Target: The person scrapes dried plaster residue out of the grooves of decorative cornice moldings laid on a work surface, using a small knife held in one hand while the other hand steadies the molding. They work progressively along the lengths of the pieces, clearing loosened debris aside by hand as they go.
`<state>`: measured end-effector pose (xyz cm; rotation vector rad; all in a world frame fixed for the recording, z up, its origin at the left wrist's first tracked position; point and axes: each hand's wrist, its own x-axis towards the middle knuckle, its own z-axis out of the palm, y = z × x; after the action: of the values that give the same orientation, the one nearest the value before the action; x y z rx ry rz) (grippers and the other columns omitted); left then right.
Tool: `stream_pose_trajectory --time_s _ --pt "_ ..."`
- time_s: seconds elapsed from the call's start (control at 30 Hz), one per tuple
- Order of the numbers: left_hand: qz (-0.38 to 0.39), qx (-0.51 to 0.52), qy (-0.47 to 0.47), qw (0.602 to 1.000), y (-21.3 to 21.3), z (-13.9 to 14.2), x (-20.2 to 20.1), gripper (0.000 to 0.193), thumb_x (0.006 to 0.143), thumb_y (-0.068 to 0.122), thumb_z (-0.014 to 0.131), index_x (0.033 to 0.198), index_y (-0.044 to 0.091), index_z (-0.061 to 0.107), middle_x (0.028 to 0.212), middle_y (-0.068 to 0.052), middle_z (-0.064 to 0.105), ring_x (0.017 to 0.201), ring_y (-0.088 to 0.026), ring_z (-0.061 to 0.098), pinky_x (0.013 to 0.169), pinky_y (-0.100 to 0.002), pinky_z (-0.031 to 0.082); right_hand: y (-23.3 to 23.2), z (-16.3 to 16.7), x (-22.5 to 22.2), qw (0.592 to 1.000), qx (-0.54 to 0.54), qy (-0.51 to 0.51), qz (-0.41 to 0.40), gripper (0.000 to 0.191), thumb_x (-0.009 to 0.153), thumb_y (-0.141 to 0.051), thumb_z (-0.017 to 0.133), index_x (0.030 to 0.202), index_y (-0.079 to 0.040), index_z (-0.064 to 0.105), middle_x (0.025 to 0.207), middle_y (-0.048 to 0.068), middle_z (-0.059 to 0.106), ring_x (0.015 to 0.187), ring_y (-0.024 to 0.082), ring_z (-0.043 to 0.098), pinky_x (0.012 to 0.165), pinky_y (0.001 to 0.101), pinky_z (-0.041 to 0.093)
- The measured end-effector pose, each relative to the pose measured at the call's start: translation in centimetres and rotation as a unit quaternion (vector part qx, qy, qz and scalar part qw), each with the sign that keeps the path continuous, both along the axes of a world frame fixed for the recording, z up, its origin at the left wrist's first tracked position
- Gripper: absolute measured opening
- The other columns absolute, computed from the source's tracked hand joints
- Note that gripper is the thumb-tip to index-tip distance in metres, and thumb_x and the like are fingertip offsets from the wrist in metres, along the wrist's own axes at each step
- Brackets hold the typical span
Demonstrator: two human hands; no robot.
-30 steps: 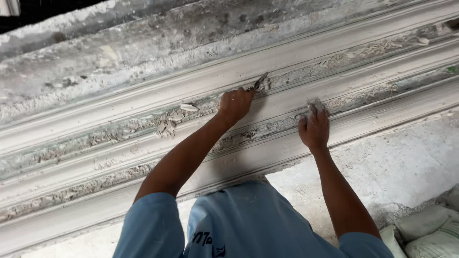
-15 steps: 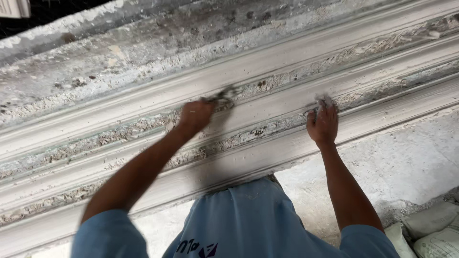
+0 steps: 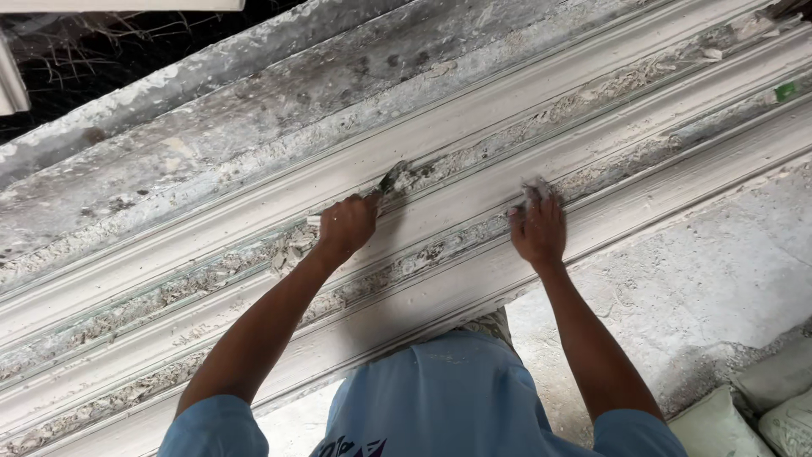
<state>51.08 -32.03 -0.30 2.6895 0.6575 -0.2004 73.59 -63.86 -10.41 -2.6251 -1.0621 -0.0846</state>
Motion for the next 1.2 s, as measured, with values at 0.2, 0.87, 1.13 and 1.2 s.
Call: stream_pose_trajectory --time_s 0.2,0.87,1.13,1.2 --pt "0.000 -0.027 -0.045 0.999 -6.6 -2.2 14.6 0.034 0.101 0.020 0.048 0.128 0.016 0.070 0.085 -0.019 0.074 0.071 -0.034 0.074 0.059 -0.050 0.060 -0.1 0.0 1.5 0.999 -0.012 -0.026 0.037 0.067 0.106 -0.048 0.039 0.149 0.003 0.047 0.156 0.032 0.038 0.146 0.050 0.034 0.122 0.0605 0.027" --pt "-0.005 0.029 -0.020 0.999 -16.4 -5.4 33.3 0.032 0.105 0.020 0.048 0.131 0.016 0.066 0.079 -0.022 0.069 0.048 -0.026 0.067 0.033 -0.041 0.055 -14.3 -1.2 33.4 0.999 0.029 0.015 -0.022 0.065 0.103 -0.035 0.054 0.154 0.003 0.040 0.155 0.037 0.036 0.141 0.056 0.035 0.113 0.0650 0.030" --pt "-0.042 0.105 -0.157 0.981 -16.6 -5.5 37.9 0.026 0.098 0.021 0.058 0.120 0.019 0.072 0.076 -0.012 0.067 0.057 -0.025 0.069 0.045 -0.041 0.054 -13.6 -0.5 33.0 0.998 -0.010 0.004 -0.061 0.061 0.104 -0.038 0.053 0.154 -0.005 0.045 0.158 0.026 0.038 0.144 0.051 0.037 0.115 0.0639 0.033" --pt "-0.056 0.094 -0.126 0.986 -16.0 -4.9 37.8 0.026 0.099 0.020 0.059 0.121 0.018 0.072 0.075 -0.012 0.067 0.056 -0.023 0.069 0.045 -0.040 0.054 -13.5 -0.1 33.0 0.999 -0.001 -0.003 -0.053 0.058 0.104 -0.038 0.052 0.152 -0.005 0.045 0.159 0.025 0.038 0.143 0.050 0.038 0.115 0.0633 0.033"
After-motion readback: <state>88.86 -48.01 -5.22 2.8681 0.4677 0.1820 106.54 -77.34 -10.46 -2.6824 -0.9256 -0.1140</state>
